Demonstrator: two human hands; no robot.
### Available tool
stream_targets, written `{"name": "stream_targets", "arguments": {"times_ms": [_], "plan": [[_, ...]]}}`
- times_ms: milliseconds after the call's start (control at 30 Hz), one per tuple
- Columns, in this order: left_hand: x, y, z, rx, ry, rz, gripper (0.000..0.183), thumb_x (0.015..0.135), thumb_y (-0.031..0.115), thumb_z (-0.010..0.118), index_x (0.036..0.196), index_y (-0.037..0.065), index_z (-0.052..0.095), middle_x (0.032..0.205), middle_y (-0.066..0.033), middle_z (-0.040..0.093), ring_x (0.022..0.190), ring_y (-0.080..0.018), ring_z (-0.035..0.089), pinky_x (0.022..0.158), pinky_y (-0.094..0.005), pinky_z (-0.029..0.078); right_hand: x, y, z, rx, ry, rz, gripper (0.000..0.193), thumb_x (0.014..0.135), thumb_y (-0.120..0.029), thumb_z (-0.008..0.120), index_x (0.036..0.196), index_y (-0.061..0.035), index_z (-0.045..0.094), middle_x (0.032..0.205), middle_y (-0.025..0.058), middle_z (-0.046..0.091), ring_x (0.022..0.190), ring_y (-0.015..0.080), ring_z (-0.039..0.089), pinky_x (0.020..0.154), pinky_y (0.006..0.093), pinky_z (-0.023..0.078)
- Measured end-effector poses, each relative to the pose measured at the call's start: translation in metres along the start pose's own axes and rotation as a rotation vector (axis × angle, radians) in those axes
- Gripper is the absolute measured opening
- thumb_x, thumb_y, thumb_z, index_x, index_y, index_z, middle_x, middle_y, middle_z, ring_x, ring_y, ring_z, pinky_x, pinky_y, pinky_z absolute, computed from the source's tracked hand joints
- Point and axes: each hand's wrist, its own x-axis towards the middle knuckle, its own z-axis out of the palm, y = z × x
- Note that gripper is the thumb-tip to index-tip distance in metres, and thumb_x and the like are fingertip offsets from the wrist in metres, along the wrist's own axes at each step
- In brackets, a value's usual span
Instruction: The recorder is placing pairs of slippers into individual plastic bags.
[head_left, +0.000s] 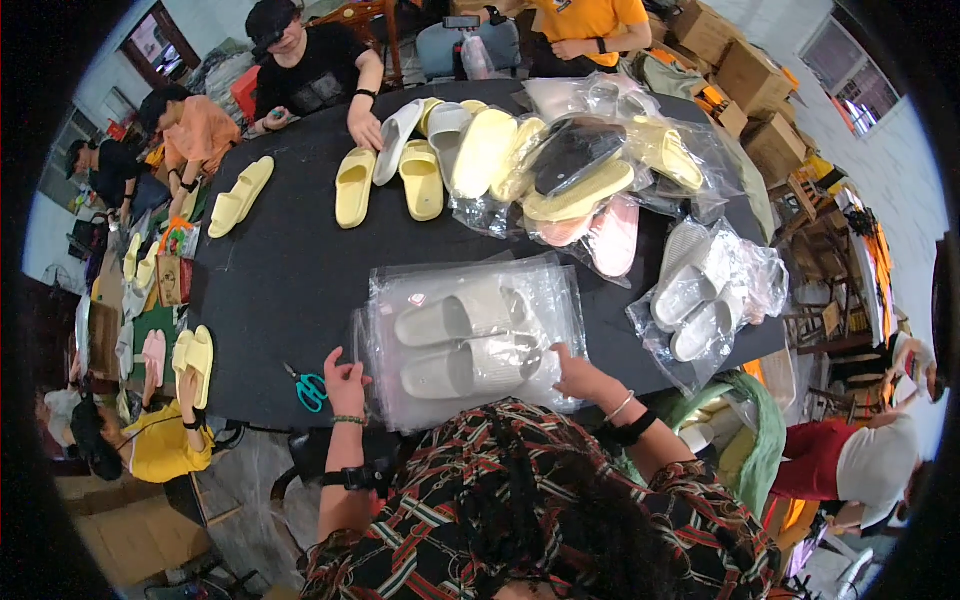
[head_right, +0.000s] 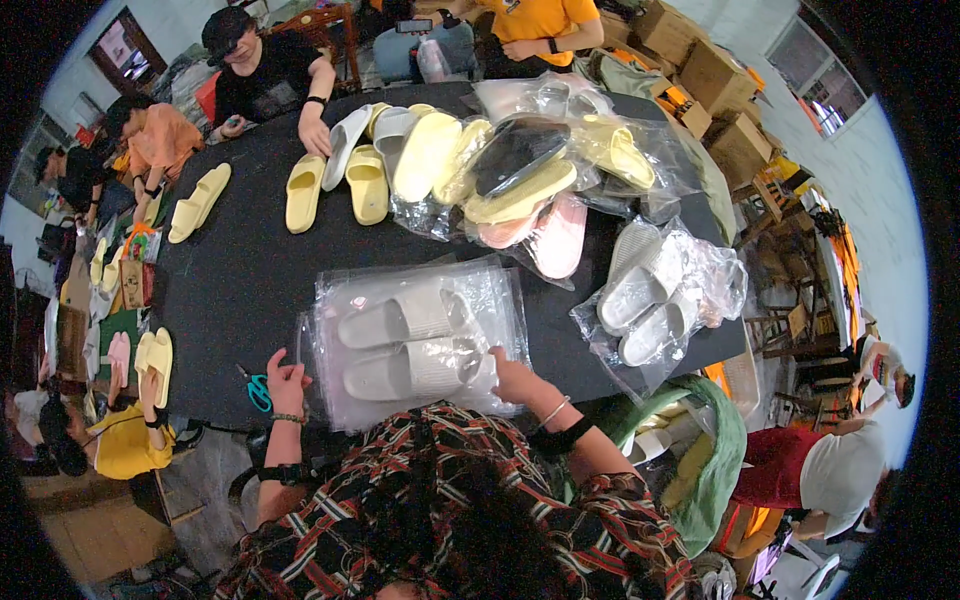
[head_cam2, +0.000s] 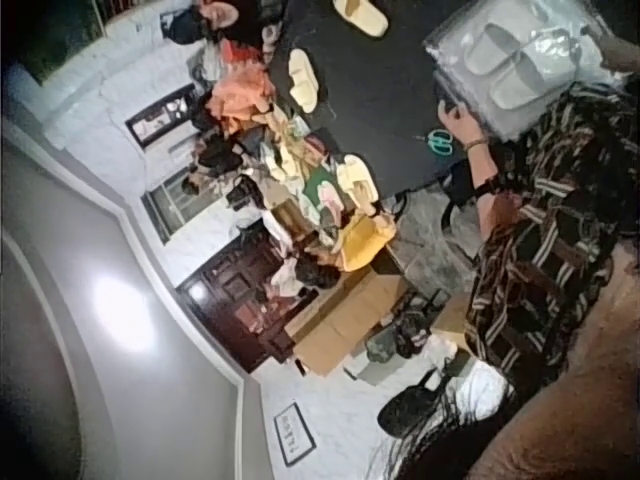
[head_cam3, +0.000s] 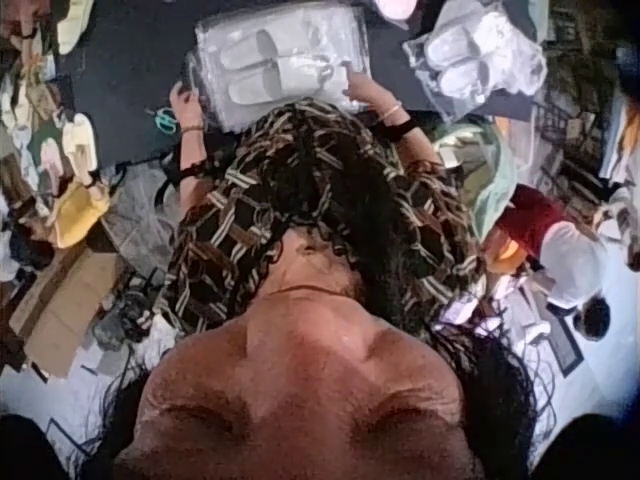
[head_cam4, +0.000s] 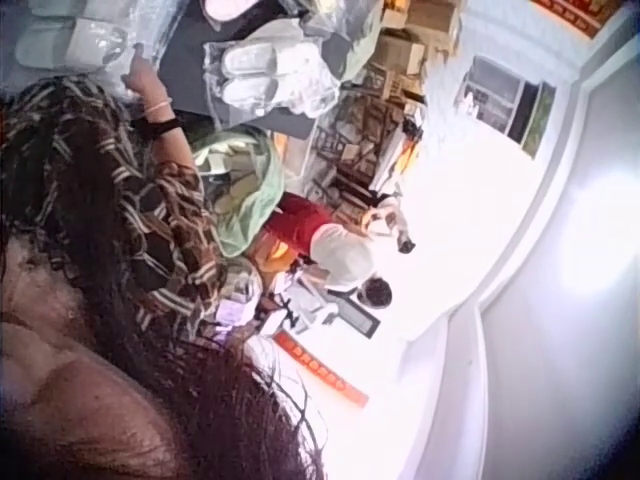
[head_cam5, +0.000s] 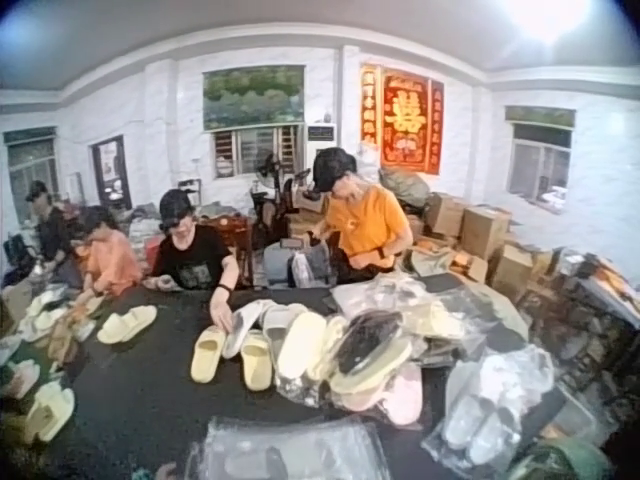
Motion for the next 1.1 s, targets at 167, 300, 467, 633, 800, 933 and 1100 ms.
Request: {"name": "stream_targets", "arguments": {"times_ms": [167, 300, 467, 633, 800, 933, 1100], "plan": [[-0.033, 0.044, 0.019, 0.667, 0.131, 0.863, 0.041, 0.075, 0.008, 0.066, 0.115, 0.003, 0.055, 0.098, -0.0164, 0.059, 0.103, -0.0374, 0.052, 0.094, -0.0453, 0.037, 0.011, -0.019, -0.038, -0.063, -0.138, 0.127, 0.066, 0.079, -0.024, 0.070, 0.130, -0.0016, 0.036, 0.075, 0.0231, 0.064, 0.063, 0.0338, 0.065, 0.068, 0.0447, 0.051], [-0.057, 0.073, 0.082, 0.510, -0.640, 0.978, 0.035, 0.077, 0.010, 0.061, 0.113, 0.008, 0.061, 0.111, -0.0131, 0.061, 0.109, -0.0325, 0.054, 0.096, -0.0437, 0.038, 0.073, 0.010, -0.065, -0.142, 0.400, -0.136, 0.033, 0.081, -0.027, 0.068, 0.099, 0.0005, 0.062, 0.076, 0.0163, 0.067, 0.062, 0.0295, 0.066, 0.064, 0.0387, 0.053], [-0.070, 0.053, 0.169, 0.891, -1.084, 1.371, 0.042, 0.083, 0.023, 0.060, 0.124, 0.017, 0.057, 0.128, -0.0060, 0.055, 0.129, -0.0252, 0.042, 0.107, -0.0466, 0.030, 0.153, 0.001, -0.081, 0.158, 0.247, 0.053, 0.037, 0.085, -0.034, 0.062, 0.080, 0.0029, 0.066, 0.068, 0.0137, 0.067, 0.057, 0.0238, 0.067, 0.062, 0.0350, 0.054], [-0.084, 0.030, 0.228, 1.130, -1.402, 1.647, 0.056, 0.085, 0.046, 0.057, 0.136, 0.026, 0.044, 0.151, -0.0018, 0.030, 0.140, -0.0234, 0.025, 0.112, -0.0591, 0.013, 0.195, 0.048, -0.074, 0.005, 0.123, 0.124, 0.053, 0.080, -0.049, 0.065, 0.073, 0.0038, 0.067, 0.067, 0.0131, 0.067, 0.059, 0.0223, 0.068, 0.064, 0.0340, 0.054], [-0.068, -0.023, 0.210, 1.221, -1.414, 1.561, 0.068, 0.086, 0.047, 0.055, 0.146, 0.037, 0.023, 0.154, 0.0003, 0.023, 0.142, -0.0229, 0.021, 0.110, -0.0633, 0.010, 0.195, -0.011, -0.071, 0.119, 0.026, 0.135, 0.044, 0.079, -0.045, 0.069, 0.084, -0.0010, 0.070, 0.073, 0.0086, 0.069, 0.061, 0.0179, 0.067, 0.060, 0.0306, 0.053], [-0.070, -0.038, 0.213, 1.186, -1.325, 1.634, 0.071, 0.088, 0.040, 0.052, 0.147, 0.040, 0.014, 0.156, 0.0017, 0.015, 0.142, -0.0244, 0.019, 0.110, -0.0636, 0.010, 0.195, -0.007, -0.081, -0.058, -0.110, -0.039, 0.035, 0.077, -0.036, 0.073, 0.086, -0.0025, 0.071, 0.073, 0.0059, 0.069, 0.061, 0.0135, 0.067, 0.054, 0.0288, 0.052], [-0.065, -0.057, 0.216, 1.078, -1.271, 1.725, 0.072, 0.089, 0.025, 0.047, 0.147, 0.043, 0.008, 0.157, 0.0030, 0.011, 0.144, -0.0263, 0.014, 0.110, -0.0649, 0.007, 0.212, 0.016, -0.090, 0.021, 0.176, -0.060, 0.022, 0.075, -0.025, 0.070, 0.079, -0.0040, 0.072, 0.071, 0.0110, 0.068, 0.065, 0.0232, 0.066, 0.063, 0.0358, 0.053]]}}
